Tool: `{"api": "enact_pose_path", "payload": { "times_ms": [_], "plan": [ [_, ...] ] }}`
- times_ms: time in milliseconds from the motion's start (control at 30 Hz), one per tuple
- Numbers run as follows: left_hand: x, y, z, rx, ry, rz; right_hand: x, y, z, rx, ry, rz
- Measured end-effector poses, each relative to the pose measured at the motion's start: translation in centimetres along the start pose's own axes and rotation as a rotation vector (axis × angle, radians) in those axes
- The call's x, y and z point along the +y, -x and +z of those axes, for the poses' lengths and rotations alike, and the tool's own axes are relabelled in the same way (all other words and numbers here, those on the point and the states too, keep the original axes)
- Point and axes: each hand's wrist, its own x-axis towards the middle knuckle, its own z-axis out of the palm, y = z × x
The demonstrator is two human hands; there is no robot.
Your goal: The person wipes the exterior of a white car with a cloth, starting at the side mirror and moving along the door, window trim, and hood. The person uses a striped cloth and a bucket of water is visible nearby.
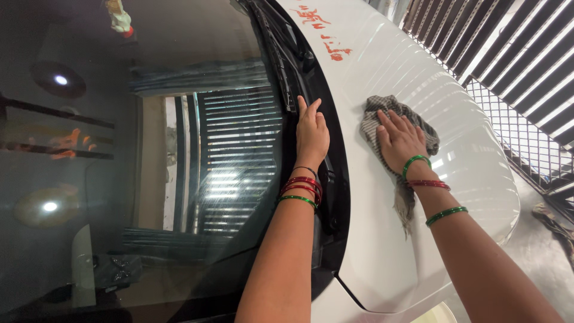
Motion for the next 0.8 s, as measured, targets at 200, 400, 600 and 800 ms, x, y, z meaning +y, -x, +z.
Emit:
{"api": "enact_pose_path", "payload": {
  "times_ms": [200, 400, 600, 800],
  "plan": [
    [-0.7, -0.2, 0.4, 0.023, -0.013, 0.042, 1.1, 1.0, 0.6, 0.047, 0.009, 0.011],
    [0.0, -0.1, 0.2, -0.012, 0.015, -0.049, 1.7, 5.2, 0.9, 0.071, 0.063, -0.071],
    [-0.2, -0.2, 0.2, 0.008, 0.006, -0.006, -0.4, 10.2, 0.3, 0.067, 0.117, -0.182],
    [-2.1, -1.2, 1.1, 0.075, -0.013, 0.113, -3.9, 15.5, -0.6, 0.113, 0.104, -0.315]
  ]
}}
